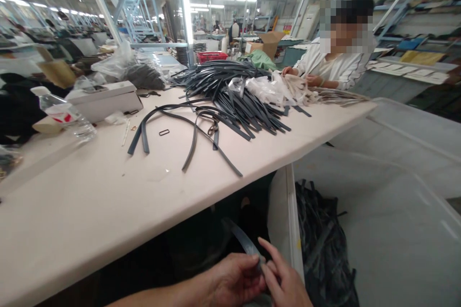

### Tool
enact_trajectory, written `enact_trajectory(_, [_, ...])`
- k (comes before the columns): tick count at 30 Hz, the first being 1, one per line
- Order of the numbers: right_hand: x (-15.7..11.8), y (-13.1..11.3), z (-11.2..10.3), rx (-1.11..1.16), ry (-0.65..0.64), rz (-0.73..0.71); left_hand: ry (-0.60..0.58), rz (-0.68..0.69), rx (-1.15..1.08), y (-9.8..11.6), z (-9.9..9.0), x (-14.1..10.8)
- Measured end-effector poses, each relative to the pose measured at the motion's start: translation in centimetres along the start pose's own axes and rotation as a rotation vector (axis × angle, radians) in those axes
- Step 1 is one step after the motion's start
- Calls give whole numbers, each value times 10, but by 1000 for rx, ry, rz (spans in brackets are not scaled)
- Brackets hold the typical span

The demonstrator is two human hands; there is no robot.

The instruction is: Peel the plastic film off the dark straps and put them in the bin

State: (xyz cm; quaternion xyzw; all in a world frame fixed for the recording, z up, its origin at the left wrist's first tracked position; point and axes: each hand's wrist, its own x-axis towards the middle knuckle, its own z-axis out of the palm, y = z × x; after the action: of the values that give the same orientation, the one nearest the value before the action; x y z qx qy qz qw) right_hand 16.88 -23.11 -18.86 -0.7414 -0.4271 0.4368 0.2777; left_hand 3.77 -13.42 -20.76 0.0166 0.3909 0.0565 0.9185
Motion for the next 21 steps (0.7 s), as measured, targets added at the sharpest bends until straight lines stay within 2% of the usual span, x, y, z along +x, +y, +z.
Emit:
enact_trajectory(4, [7, -25, -12, -79, -70, -34, 55, 157, -54, 13, -9, -8])
enact_trajectory(7, [6, -32, -18, -148, -105, -28, 54, 168, -80, 15, -13, -15])
enact_trajectory(10, [20, -41, -5, -269, -45, -39, -35, 162, -76, 12, -12, -18])
enact_trajectory(12, [30, -45, 3, -314, -19, -44, -5, 200, -89, 13, -12, -16])
enact_trajectory(14, [32, -44, 1, -298, -32, -41, 84, 247, -92, 18, -13, -14])
enact_trajectory(17, [18, -33, -19, -262, -35, -4, 168, 274, -92, 25, -15, -13])
enact_trajectory(19, [10, -27, -29, -293, -10, 16, 162, 245, -97, 25, -15, -13])
enact_trajectory(21, [12, -29, -26, -362, 18, 6, 93, 193, -73, 19, -14, -10])
